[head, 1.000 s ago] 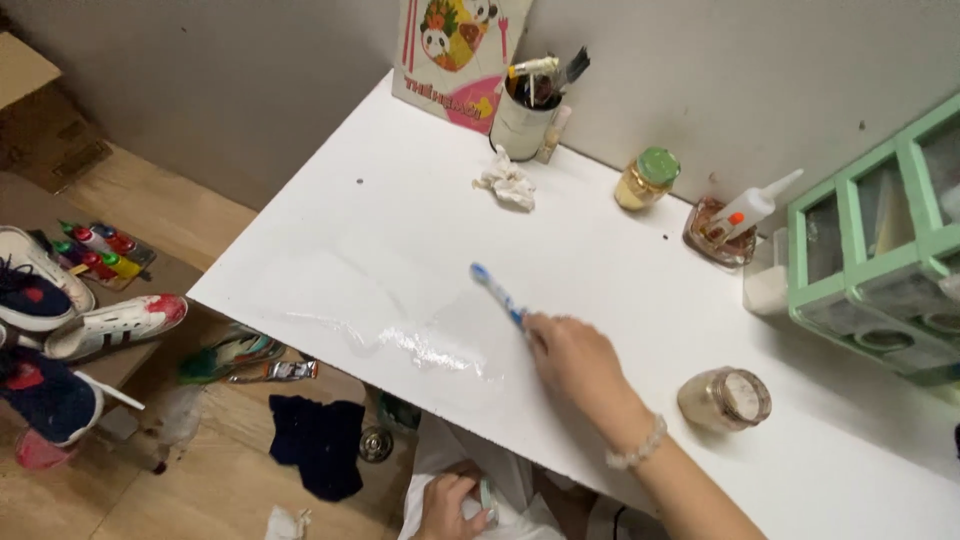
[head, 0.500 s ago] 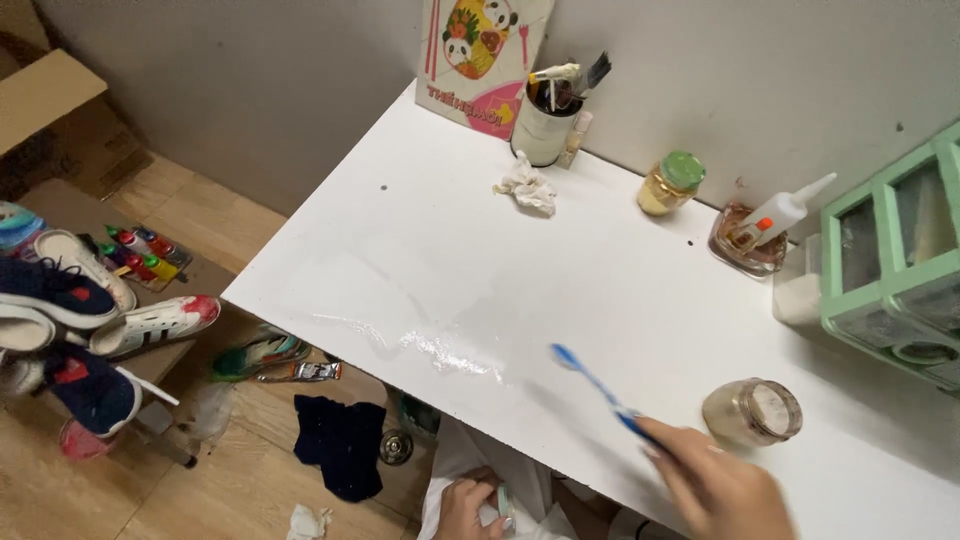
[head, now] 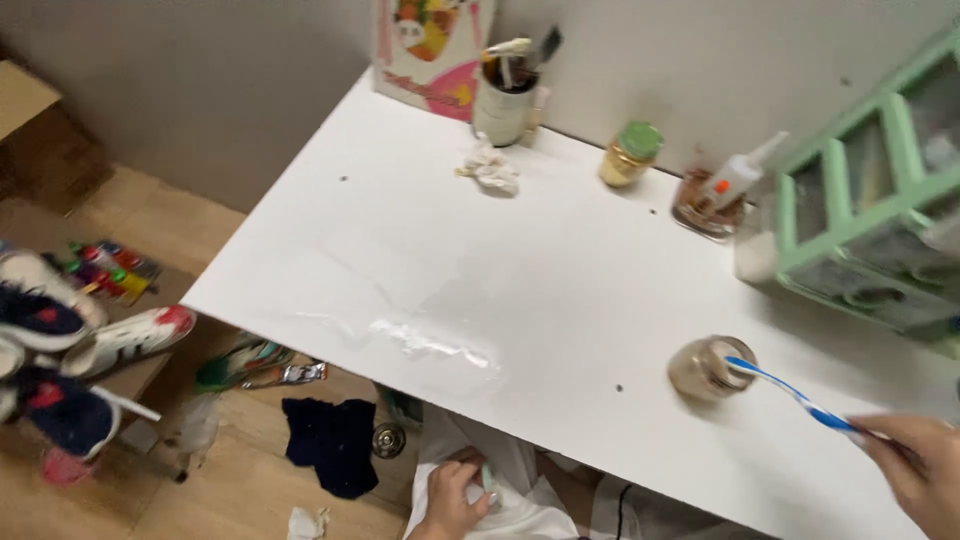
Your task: The person is cleaning a workbench surface by applying a substance from a jar using a toothbrush, scrubbing the area thoroughly, and then wiping it clean with a tissue.
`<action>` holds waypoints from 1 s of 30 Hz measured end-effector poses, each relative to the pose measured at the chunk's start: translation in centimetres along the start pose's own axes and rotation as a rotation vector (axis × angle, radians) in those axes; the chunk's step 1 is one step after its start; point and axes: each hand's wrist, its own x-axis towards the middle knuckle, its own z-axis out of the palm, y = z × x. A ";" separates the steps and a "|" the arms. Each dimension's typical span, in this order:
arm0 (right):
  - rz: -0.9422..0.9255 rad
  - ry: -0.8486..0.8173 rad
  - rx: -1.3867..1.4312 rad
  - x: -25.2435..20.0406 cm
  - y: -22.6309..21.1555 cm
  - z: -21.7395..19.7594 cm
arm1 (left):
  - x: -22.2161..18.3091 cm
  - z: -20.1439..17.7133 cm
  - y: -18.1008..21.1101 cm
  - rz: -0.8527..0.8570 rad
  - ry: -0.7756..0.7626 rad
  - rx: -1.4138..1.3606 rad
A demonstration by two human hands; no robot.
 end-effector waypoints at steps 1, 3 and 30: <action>-0.003 -0.088 -0.458 0.1 -4.9 -2.2 | 0.2 -0.5 0.7 0.017 0.056 -0.027; 0.022 -0.191 -0.911 -0.4 -13.5 -6.3 | 0.4 -0.6 1.0 0.048 0.094 -0.058; -0.150 -0.228 -0.019 5.6 -16.7 -6.1 | -0.7 0.9 -0.7 -0.061 0.051 0.027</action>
